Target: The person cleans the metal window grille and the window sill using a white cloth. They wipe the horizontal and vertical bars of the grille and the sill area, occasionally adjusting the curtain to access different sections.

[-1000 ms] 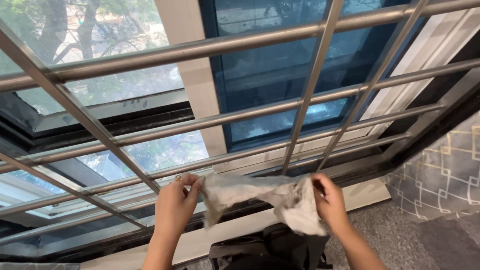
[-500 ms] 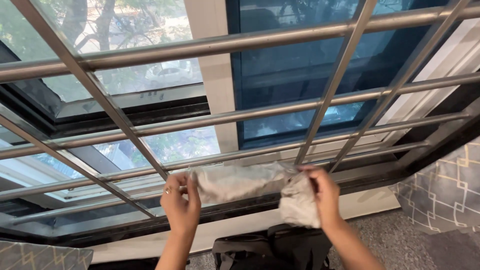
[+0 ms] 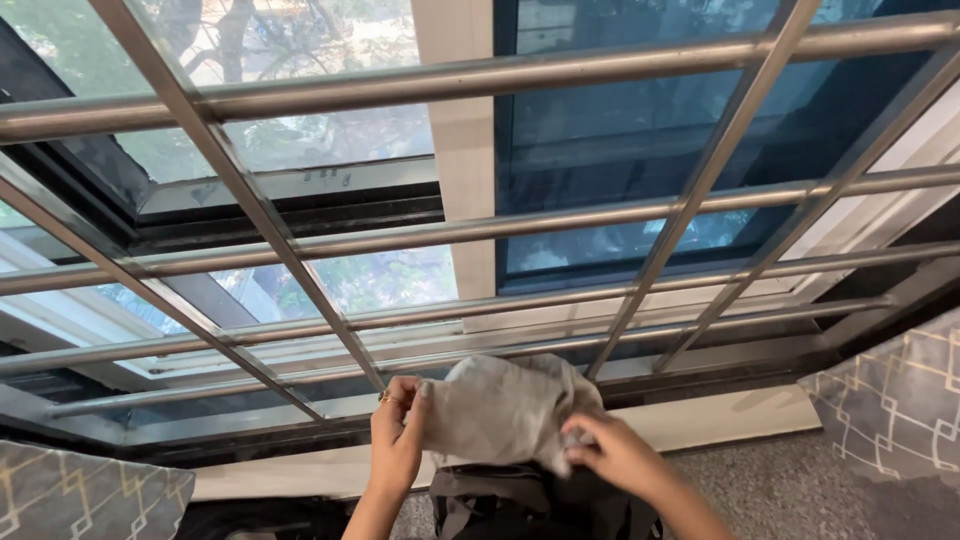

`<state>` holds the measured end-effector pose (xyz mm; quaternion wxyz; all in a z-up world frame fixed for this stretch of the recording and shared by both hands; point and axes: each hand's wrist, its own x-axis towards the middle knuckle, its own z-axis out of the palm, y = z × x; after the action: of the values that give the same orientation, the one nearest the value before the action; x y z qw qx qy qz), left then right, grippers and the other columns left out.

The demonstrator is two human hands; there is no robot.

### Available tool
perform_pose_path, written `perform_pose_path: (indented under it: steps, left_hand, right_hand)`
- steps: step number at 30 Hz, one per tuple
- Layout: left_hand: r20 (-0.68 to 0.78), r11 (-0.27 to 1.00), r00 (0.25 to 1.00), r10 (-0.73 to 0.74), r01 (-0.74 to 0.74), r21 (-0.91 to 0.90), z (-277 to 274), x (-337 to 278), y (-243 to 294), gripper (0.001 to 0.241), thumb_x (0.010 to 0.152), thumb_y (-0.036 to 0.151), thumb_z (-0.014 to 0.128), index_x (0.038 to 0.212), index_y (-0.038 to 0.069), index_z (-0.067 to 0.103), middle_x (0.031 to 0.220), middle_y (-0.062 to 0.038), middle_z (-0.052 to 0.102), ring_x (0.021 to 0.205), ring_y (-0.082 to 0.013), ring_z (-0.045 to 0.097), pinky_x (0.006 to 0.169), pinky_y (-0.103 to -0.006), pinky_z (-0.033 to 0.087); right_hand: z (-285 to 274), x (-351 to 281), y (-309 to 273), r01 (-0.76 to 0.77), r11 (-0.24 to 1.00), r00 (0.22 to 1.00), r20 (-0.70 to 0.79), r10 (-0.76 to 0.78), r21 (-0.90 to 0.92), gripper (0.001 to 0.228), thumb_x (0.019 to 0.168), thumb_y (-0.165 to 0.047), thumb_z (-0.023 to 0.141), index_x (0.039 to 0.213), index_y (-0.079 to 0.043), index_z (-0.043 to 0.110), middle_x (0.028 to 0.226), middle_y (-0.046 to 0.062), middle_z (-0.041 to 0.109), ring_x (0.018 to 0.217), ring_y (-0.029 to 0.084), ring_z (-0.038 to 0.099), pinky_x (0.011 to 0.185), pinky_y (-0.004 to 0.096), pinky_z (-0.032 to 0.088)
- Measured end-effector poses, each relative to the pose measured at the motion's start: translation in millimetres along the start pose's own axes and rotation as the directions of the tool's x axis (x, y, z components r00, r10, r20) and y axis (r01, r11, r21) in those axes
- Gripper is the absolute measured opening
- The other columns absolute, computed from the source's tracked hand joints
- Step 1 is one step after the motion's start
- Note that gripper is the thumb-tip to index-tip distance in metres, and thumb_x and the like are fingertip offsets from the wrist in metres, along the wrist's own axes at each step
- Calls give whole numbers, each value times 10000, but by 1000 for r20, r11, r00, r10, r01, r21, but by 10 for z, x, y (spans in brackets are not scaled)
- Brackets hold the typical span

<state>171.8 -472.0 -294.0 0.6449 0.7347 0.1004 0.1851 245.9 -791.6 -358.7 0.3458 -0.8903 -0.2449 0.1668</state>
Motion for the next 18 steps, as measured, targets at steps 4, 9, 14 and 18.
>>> perform_pose_path:
  steps: [4, 9, 14, 18]
  left_hand:
    - [40, 986, 995, 89, -94, 141, 146, -34, 385, 131, 949, 145, 589, 924, 32, 650, 734, -51, 692, 650, -125, 591, 617, -276, 520]
    - [396, 863, 887, 239, -381, 333, 655, -161, 1133, 112, 858, 125, 632, 959, 76, 619, 843, -119, 739, 706, -333, 701, 657, -395, 555]
    - [402, 851, 894, 198, -360, 381, 657, 161, 1058, 198, 908, 140, 623, 1073, 32, 604, 906, -112, 764, 695, -270, 736, 616, -379, 571]
    - [397, 954, 876, -273, 194, 229, 211, 187, 734, 489, 853, 261, 727, 1278, 35, 640, 1209, -95, 755, 924, -195, 793, 791, -305, 650]
  right_hand:
    - [66, -112, -575, 71, 997, 993, -91, -72, -14, 570, 783, -339, 854, 1276, -177, 618, 1229, 25, 746, 1061, 203, 783, 849, 352, 637]
    - [516, -210, -1297, 284, 843, 959, -119, -258, 458, 972, 758, -379, 886, 1485, -23, 348, 1455, 195, 524, 1329, 324, 560, 1076, 444, 442]
    - [628, -98, -670, -105, 776, 963, -132, 236, 622, 368, 796, -195, 770, 1113, -12, 731, 962, 117, 817, 806, 231, 754, 762, 336, 568]
    - [230, -59, -440, -243, -236, 867, 320, 382, 941, 322, 945, -25, 593, 1242, 86, 649, 1009, 163, 684, 778, 219, 626, 623, 330, 508]
